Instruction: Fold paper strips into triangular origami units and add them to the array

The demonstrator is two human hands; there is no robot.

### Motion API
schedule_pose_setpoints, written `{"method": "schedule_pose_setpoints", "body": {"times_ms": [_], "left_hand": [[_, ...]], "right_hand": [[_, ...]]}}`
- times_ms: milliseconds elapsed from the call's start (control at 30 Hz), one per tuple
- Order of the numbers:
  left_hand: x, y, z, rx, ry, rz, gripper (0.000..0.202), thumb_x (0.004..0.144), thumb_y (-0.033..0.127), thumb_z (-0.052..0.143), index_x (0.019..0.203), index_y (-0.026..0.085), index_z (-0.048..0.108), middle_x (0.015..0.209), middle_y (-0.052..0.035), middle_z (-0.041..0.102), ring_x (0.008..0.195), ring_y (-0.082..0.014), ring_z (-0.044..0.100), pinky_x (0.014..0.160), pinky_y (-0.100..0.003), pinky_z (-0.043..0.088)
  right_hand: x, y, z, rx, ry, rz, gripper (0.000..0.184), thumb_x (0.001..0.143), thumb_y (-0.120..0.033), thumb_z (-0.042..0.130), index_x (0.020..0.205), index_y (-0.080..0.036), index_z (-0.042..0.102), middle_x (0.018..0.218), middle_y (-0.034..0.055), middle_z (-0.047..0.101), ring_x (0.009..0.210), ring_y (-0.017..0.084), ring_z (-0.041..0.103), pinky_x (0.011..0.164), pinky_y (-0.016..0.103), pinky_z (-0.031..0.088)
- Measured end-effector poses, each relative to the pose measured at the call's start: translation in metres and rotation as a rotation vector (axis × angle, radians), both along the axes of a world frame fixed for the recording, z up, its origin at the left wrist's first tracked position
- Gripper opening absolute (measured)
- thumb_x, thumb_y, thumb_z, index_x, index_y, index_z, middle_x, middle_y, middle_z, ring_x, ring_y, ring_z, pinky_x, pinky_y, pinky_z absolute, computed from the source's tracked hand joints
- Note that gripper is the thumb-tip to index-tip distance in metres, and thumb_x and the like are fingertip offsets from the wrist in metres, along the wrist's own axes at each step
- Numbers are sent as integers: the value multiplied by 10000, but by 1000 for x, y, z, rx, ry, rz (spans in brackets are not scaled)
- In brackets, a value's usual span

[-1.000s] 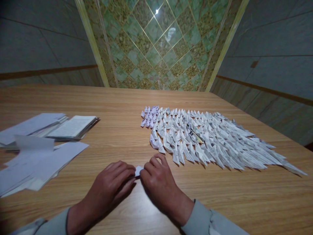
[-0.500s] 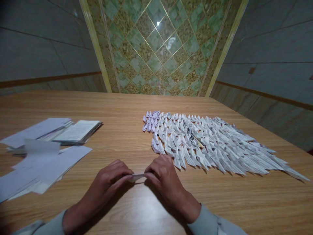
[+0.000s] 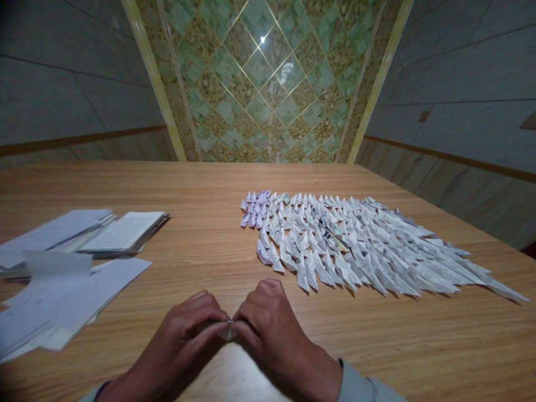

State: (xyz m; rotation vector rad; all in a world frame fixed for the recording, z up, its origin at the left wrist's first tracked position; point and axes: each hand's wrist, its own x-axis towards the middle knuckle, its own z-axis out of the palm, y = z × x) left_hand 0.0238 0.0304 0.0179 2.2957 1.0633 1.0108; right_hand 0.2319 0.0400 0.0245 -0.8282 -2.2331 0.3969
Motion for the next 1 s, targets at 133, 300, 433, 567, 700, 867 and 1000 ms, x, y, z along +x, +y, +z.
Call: {"method": "schedule_pose_setpoints", "body": {"times_ms": [133, 300, 433, 567, 700, 867, 1000], "left_hand": [[-6, 4, 6, -98, -21, -20, 259, 989, 284, 593, 790, 200, 736, 703, -36, 696, 659, -175, 641, 601, -252, 458], [-23, 16, 15, -246, -82, 34, 253, 959, 280, 607, 754, 199, 731, 722, -28, 696, 673, -169, 646, 635, -251, 457], [-27, 18, 12, -343, -263, 269, 246, 928, 345, 642, 738, 197, 693, 704, -22, 671, 665, -179, 618, 624, -256, 463], [-8, 3, 3, -524, -421, 250, 229, 915, 408, 675, 1040, 220, 713, 953, -63, 722, 874, -221, 661, 772, -298, 514], [12, -6, -3, -834, -639, 105, 493, 810, 489, 784, 1204, 214, 673, 936, -66, 723, 842, -220, 666, 719, -287, 518], [14, -2, -3, -934, -774, 99, 435, 744, 553, 831, 723, 139, 699, 606, 0, 609, 550, -113, 515, 557, -222, 423], [15, -3, -7, -998, -810, 75, 426, 758, 541, 831, 749, 134, 707, 608, 6, 601, 549, -106, 506, 549, -212, 411]], "right_hand": [[5, 1, 1, -38, 16, -1, 444, 1064, -452, 458, 794, -172, 670, 734, 17, 652, 757, 174, 527, 770, 335, 342], [15, 8, 3, -93, 44, -22, 316, 1048, -331, 528, 814, -177, 673, 758, 16, 650, 772, 179, 536, 763, 329, 356], [19, 12, 3, -200, 133, -164, 264, 1000, -234, 560, 756, -174, 642, 742, 17, 620, 754, 179, 543, 704, 308, 372], [12, 8, 4, -385, 313, -303, 188, 951, -265, 578, 799, -172, 639, 773, 28, 634, 733, 177, 577, 662, 297, 413], [-3, -3, 2, -724, 509, -170, 155, 933, -314, 610, 870, -172, 613, 748, 13, 656, 658, 155, 607, 598, 264, 457], [-10, -11, -1, -871, 582, 9, 276, 949, -428, 640, 872, -163, 632, 757, 27, 672, 704, 163, 635, 652, 278, 486], [-10, -12, 0, -970, 723, 102, 318, 991, -469, 593, 902, -166, 638, 754, 27, 680, 705, 160, 655, 699, 298, 506]]}}
